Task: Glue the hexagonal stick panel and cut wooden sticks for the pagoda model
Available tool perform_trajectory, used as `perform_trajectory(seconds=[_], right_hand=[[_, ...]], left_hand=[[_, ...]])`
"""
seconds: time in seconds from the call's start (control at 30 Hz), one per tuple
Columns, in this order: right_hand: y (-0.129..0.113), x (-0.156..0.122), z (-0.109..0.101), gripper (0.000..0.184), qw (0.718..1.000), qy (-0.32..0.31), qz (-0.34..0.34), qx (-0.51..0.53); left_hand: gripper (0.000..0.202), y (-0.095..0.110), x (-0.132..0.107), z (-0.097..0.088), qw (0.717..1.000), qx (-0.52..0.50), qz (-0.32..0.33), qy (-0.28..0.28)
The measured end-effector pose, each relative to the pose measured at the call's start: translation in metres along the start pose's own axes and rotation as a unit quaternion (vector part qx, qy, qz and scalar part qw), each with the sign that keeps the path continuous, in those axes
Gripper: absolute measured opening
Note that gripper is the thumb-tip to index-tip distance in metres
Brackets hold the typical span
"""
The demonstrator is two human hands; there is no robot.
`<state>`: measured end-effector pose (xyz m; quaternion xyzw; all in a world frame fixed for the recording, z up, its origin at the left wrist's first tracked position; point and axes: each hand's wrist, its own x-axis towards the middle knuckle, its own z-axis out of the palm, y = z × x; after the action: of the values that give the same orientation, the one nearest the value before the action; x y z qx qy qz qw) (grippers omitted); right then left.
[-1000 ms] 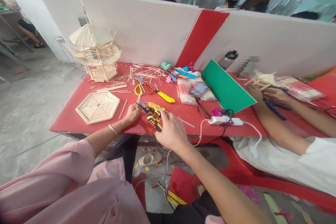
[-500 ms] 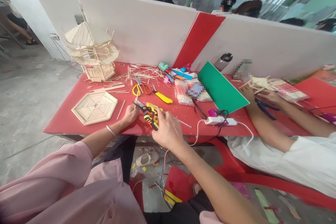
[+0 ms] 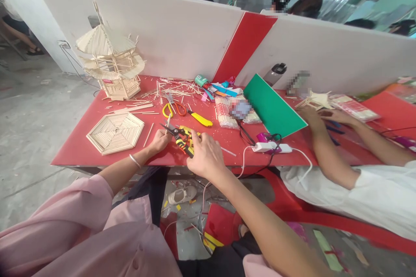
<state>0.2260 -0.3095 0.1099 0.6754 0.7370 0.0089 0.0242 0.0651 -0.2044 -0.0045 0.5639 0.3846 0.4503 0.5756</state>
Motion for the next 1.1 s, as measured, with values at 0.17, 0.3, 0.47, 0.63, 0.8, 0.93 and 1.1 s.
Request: perform_trajectory(seconds=[0.17, 0.3, 0.47, 0.63, 0.8, 0.93, 1.1], right_hand=[[0.002, 0.003, 0.0, 0.074, 1.0, 0.013, -0.009, -0.02], [0.0, 0.004, 0.0, 0.072, 1.0, 0.02, -0.003, -0.023], [0.005, 0.005, 0.007, 0.073, 0.999, 0.038, -0.011, -0.002], [0.024, 0.007, 0.013, 0.075, 0.995, 0.046, -0.075, 0.052], [0.036, -0.004, 0.006, 0.079, 0.984, 0.045, -0.14, 0.104], [0.037, -0.016, 0.0, 0.084, 0.972, 0.051, -0.186, 0.133], [0.034, -0.024, -0.002, 0.084, 0.965, 0.053, -0.219, 0.135]], left_hand=[[0.036, -0.005, 0.001, -0.001, 0.999, 0.01, 0.029, -0.02], [0.041, -0.007, 0.002, -0.001, 0.999, 0.011, 0.03, -0.021], [0.037, -0.009, 0.005, -0.006, 0.997, 0.001, 0.048, -0.058], [0.023, 0.001, 0.003, -0.015, 0.978, -0.004, 0.033, -0.204], [0.021, 0.029, -0.017, -0.019, 0.943, -0.022, -0.034, -0.331], [0.017, 0.052, -0.037, -0.021, 0.896, -0.05, -0.119, -0.425], [0.014, 0.066, -0.055, -0.024, 0.859, -0.071, -0.179, -0.475]])
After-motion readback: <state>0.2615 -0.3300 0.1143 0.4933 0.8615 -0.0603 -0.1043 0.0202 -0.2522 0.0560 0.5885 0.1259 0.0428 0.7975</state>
